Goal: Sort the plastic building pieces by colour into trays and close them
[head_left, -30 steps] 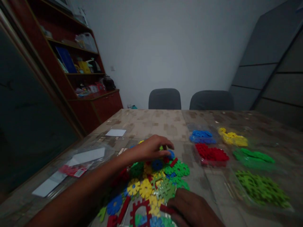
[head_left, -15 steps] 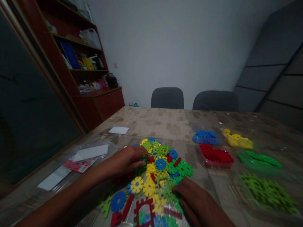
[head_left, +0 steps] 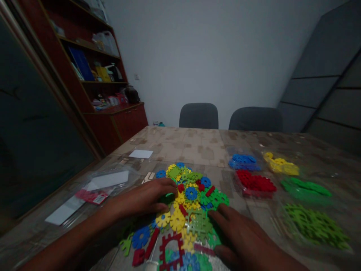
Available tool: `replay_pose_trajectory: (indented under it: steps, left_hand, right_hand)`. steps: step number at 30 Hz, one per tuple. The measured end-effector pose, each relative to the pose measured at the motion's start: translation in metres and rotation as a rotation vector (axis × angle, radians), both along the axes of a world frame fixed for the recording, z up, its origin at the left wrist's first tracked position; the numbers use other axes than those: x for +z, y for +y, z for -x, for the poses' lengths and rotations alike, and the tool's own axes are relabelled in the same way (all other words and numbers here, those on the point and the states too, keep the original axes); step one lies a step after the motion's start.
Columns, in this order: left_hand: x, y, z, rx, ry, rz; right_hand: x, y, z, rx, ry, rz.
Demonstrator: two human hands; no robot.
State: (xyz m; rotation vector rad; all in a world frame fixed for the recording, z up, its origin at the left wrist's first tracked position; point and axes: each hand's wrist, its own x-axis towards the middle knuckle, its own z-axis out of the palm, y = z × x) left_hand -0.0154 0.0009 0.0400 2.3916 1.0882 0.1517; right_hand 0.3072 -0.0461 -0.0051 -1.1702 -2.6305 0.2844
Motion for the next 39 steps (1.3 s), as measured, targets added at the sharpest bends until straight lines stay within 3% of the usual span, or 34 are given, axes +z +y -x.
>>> replay_pose_trajectory:
  steps: [8,17,22,28,39]
  left_hand:
    - [0.003,-0.004,-0.006,0.024,0.062,-0.006]
    - [0.001,-0.003,-0.005,0.011,0.056,-0.013]
    - [-0.002,-0.003,-0.005,-0.006,0.051,-0.063]
    - [-0.001,-0.002,-0.006,-0.005,0.048,-0.067]
    - [-0.006,-0.001,-0.004,-0.011,0.037,-0.059]
  right_hand:
    - [-0.010,0.009,0.007,-0.019,0.042,0.116]
    - [0.010,0.010,-0.002,-0.105,0.049,0.235]
    - [0.019,0.009,0.014,-0.095,0.110,0.221]
    - [0.005,0.005,0.036,-0.071,0.104,0.247]
    - [0.014,0.014,0.017,-0.029,0.190,0.270]
